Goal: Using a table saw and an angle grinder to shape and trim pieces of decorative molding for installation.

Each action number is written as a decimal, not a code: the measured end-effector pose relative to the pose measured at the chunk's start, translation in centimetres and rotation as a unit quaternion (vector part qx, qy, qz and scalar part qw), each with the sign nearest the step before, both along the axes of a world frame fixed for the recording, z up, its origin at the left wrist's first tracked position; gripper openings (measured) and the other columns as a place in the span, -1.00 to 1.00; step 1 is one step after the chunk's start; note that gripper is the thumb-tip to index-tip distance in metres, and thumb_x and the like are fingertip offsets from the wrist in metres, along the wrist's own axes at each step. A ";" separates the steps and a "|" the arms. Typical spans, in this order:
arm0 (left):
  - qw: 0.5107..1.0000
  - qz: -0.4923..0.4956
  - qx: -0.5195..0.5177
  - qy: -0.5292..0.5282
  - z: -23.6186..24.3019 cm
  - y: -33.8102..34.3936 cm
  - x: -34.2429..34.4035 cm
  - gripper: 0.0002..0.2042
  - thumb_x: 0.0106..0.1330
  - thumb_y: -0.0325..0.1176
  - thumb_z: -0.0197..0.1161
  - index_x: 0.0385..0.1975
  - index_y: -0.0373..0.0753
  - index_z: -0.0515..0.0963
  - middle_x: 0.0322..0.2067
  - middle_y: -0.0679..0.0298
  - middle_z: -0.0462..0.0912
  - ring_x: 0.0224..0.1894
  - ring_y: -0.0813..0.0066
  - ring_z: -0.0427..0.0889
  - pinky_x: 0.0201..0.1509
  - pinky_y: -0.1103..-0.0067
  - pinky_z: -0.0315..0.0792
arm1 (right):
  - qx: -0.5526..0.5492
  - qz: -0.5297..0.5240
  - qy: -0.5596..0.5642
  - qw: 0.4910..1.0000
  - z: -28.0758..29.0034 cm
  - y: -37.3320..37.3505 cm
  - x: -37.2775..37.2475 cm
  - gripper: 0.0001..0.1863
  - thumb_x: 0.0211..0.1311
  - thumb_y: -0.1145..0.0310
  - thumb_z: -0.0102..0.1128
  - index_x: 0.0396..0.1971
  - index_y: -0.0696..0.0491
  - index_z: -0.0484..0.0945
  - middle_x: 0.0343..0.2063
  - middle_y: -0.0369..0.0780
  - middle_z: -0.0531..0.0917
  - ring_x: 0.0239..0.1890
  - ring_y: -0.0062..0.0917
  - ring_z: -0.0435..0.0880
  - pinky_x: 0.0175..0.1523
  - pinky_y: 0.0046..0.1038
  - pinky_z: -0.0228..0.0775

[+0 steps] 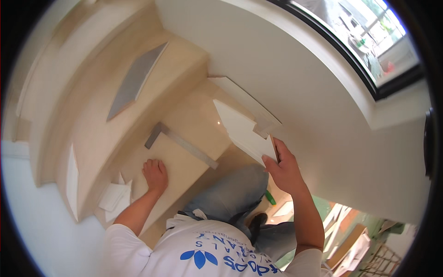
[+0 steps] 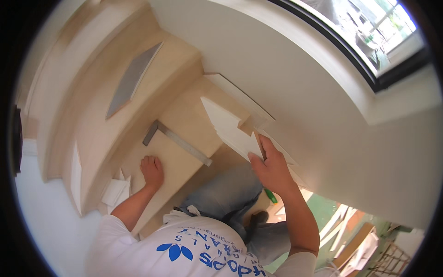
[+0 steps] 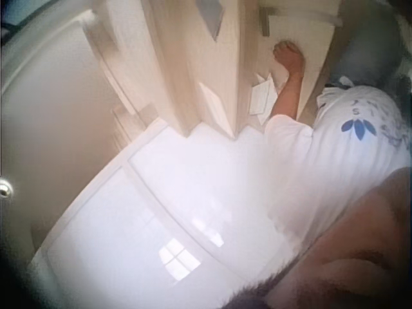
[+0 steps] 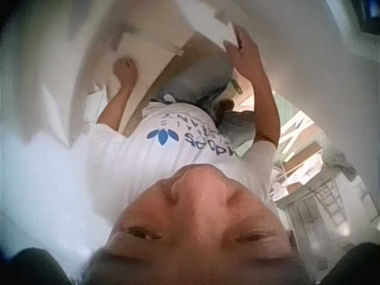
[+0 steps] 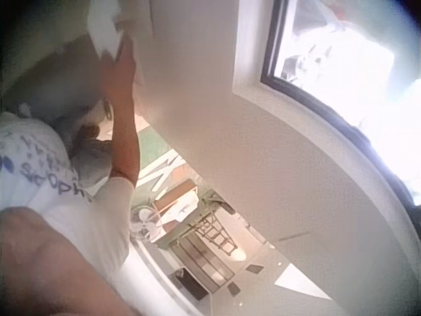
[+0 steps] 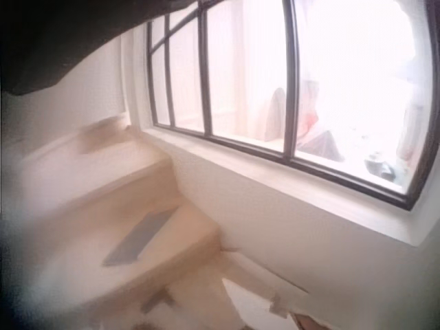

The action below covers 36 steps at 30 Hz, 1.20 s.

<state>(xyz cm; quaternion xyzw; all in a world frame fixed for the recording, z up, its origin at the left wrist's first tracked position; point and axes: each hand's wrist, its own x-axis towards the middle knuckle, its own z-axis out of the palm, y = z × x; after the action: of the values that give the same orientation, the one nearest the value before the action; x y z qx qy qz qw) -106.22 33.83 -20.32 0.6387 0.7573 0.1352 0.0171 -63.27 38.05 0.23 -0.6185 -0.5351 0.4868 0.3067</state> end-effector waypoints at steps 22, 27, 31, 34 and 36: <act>0.393 -0.074 -0.083 -0.913 -0.4 27.4 19.6 -0.54 0.59 0.12 0.03 0.00 -0.23 0.49 -0.22 0.28 0.65 -0.32 0.51 0.60 -0.22 0.56 0.47 | 0.175 0.211 -0.579 0.768 8.9 16.3 -14.4 -0.52 0.37 0.37 0.23 0.28 -0.08 0.45 -0.15 -0.02 0.74 -0.08 -0.05 0.69 -0.05 -0.09 0.52; 0.374 -0.077 -0.098 -0.919 -0.6 28.2 20.9 -0.67 0.57 -0.02 0.15 -0.18 -0.19 0.46 -0.24 0.30 0.64 -0.28 0.54 0.62 -0.13 0.55 0.55 | 0.216 0.290 -0.710 0.604 6.8 22.7 -15.8 -0.59 0.39 0.31 0.25 0.19 -0.03 0.47 -0.31 -0.14 0.67 -0.27 -0.19 0.74 -0.21 -0.20 0.59; 0.320 -0.054 -0.110 -0.940 -0.9 29.2 20.1 -0.72 0.54 -0.08 0.22 -0.19 -0.18 0.46 -0.24 0.29 0.63 -0.26 0.55 0.62 -0.10 0.54 0.57 | 0.222 0.309 -0.715 0.587 5.7 25.3 -17.0 -0.61 0.39 0.30 0.26 0.17 -0.03 0.48 -0.31 -0.17 0.64 -0.29 -0.22 0.74 -0.24 -0.20 0.60; 0.321 -0.029 -0.115 -0.940 -0.7 29.5 19.8 -0.71 0.51 -0.09 0.26 -0.21 -0.19 0.45 -0.23 0.29 0.63 -0.26 0.55 0.62 -0.10 0.54 0.57 | 0.249 0.326 -0.700 0.585 5.4 26.8 -16.9 -0.62 0.38 0.30 0.27 0.15 -0.02 0.50 -0.28 -0.17 0.65 -0.28 -0.22 0.74 -0.23 -0.19 0.59; 0.337 -0.004 -0.111 -0.935 -0.5 29.6 19.9 -0.72 0.50 -0.11 0.27 -0.20 -0.20 0.46 -0.23 0.28 0.65 -0.26 0.55 0.62 -0.11 0.56 0.56 | 0.265 0.336 -0.693 0.581 5.3 27.6 -17.1 -0.65 0.37 0.30 0.28 0.11 -0.01 0.53 -0.26 -0.18 0.65 -0.28 -0.22 0.73 -0.22 -0.19 0.59</act>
<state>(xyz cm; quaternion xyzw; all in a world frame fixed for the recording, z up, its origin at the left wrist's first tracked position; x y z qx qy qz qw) -86.36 63.43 -20.86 0.0899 0.2519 0.5583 0.7854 -80.40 65.67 5.53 -0.4356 -0.8598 -0.1848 -0.1921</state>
